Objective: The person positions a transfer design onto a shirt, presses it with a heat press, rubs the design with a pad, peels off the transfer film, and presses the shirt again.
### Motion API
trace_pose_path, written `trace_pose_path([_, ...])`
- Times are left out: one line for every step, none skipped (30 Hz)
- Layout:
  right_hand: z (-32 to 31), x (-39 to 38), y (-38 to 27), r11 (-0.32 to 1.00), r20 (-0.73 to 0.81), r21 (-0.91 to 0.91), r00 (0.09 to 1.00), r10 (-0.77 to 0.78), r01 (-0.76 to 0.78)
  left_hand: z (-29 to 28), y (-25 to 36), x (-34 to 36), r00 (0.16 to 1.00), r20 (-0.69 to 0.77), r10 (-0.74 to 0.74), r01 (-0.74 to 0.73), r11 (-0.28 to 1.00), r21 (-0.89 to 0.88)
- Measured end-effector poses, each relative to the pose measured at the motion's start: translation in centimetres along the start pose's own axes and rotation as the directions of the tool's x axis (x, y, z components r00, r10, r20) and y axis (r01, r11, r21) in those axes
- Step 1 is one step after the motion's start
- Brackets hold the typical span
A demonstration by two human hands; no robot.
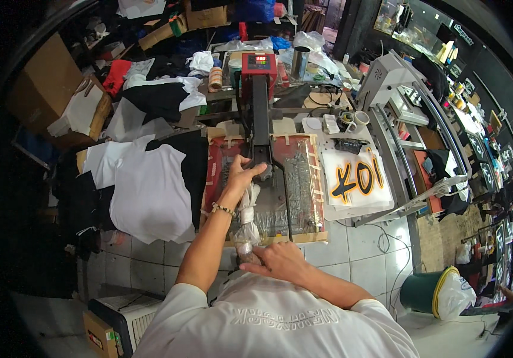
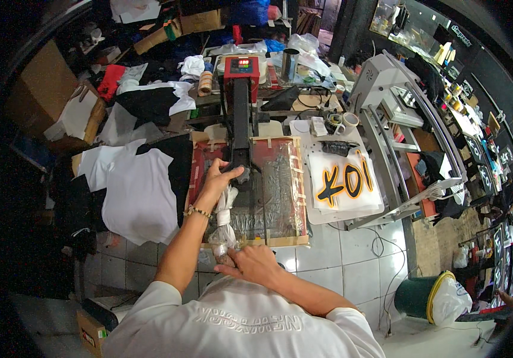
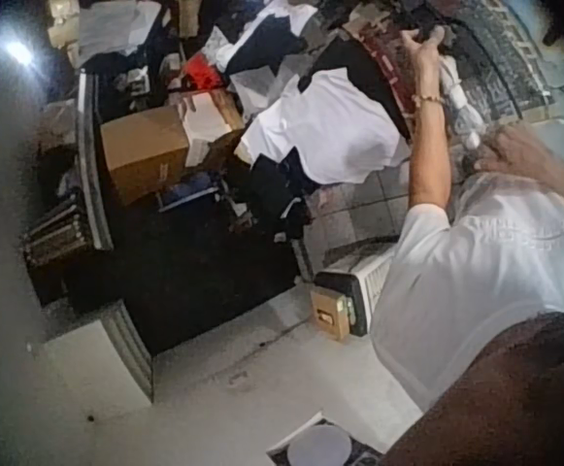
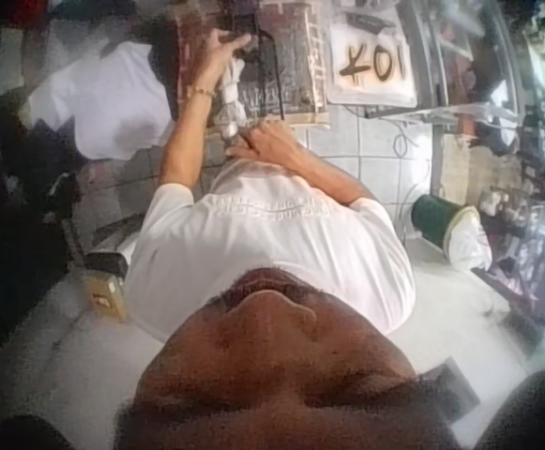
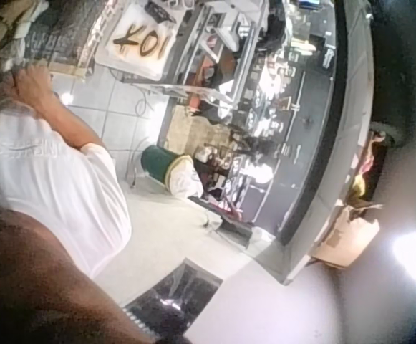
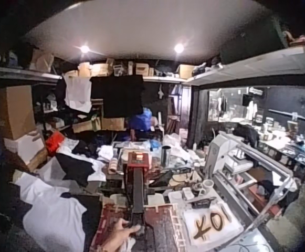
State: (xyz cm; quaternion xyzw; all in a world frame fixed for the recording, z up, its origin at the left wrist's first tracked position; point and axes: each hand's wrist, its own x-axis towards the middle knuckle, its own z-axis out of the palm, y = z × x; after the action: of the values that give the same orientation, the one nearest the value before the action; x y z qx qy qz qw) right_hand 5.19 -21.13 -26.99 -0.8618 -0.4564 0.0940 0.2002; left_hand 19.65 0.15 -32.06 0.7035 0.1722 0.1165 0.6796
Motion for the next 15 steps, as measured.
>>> trace_pose_path([0.02, 0.04, 0.03, 1.000, -0.002, -0.001, 1.000, -0.002, 0.002, 0.00, -0.13, 0.09, 1.000, -0.003, 0.005, -0.005, 1.000, 0.001])
trace_pose_path([0.06, 0.09, 0.07, 1.000, 0.011, 0.010, 1.000, -0.002, 0.002, -0.10, -0.25, 0.16, 1.000, -0.004, 0.007, -0.007, 1.000, 0.001])
trace_pose_path([0.09, 0.13, 0.09, 1.000, 0.023, 0.021, 1.000, -0.002, 0.001, -0.30, -0.38, 0.23, 1.000, 0.030, -0.003, 0.003, 1.000, 0.010])
trace_pose_path([0.12, 0.13, 0.12, 1.000, 0.023, 0.021, 1.000, -0.002, 0.001, -0.34, -0.28, 0.16, 0.998, 0.065, -0.016, 0.014, 1.000, 0.019])
trace_pose_path([0.16, 0.13, 0.14, 1.000, 0.023, 0.024, 1.000, -0.001, 0.000, -0.30, -0.18, 0.14, 0.998, 0.066, -0.016, 0.015, 1.000, 0.019])
trace_pose_path([0.20, 0.11, 0.17, 1.000, 0.025, 0.028, 1.000, 0.001, -0.001, -0.26, -0.07, 0.14, 0.999, 0.050, -0.021, 0.018, 0.998, 0.062])
trace_pose_path([0.25, 0.10, 0.23, 1.000, 0.025, 0.028, 1.000, 0.000, -0.001, -0.24, 0.08, 0.10, 0.999, 0.034, -0.025, 0.022, 0.994, 0.103])
trace_pose_path([0.33, 0.09, 0.29, 1.000, 0.026, 0.027, 1.000, -0.002, 0.001, -0.19, 0.19, 0.01, 0.999, 0.033, -0.027, 0.023, 0.994, 0.104])
trace_pose_path([0.39, 0.06, 0.34, 1.000, 0.029, 0.026, 1.000, -0.003, 0.002, -0.13, 0.26, -0.10, 0.999, 0.039, -0.025, 0.021, 0.995, 0.099])
trace_pose_path([0.36, 0.07, 0.31, 1.000, 0.031, 0.027, 1.000, -0.005, 0.004, -0.20, 0.15, -0.08, 0.999, 0.043, -0.022, 0.018, 0.995, 0.093])
trace_pose_path([0.29, 0.06, 0.24, 1.000, 0.029, 0.019, 1.000, -0.011, 0.010, -0.35, -0.19, 0.03, 0.999, 0.040, -0.025, 0.021, 0.995, 0.093])
trace_pose_path([0.20, 0.04, 0.15, 1.000, 0.029, 0.011, 0.999, -0.017, 0.017, -0.54, -0.61, 0.14, 0.999, 0.045, -0.012, 0.010, 0.998, 0.065])
trace_pose_path([-0.05, 0.04, 0.07, 1.000, 0.034, 0.014, 0.999, -0.016, 0.015, -0.50, -0.42, 0.03, 0.999, 0.052, -0.002, 0.000, 0.999, 0.037])
trace_pose_path([-0.43, 0.05, -0.09, 1.000, 0.034, -0.001, 0.999, -0.020, 0.020, -0.47, -0.24, -0.04, 0.999, 0.051, -0.009, 0.008, 0.999, 0.037])
trace_pose_path([-0.58, 0.08, -0.12, 1.000, 0.035, -0.015, 0.999, -0.024, 0.025, -0.44, -0.06, -0.02, 0.999, 0.054, -0.005, 0.002, 0.998, 0.059])
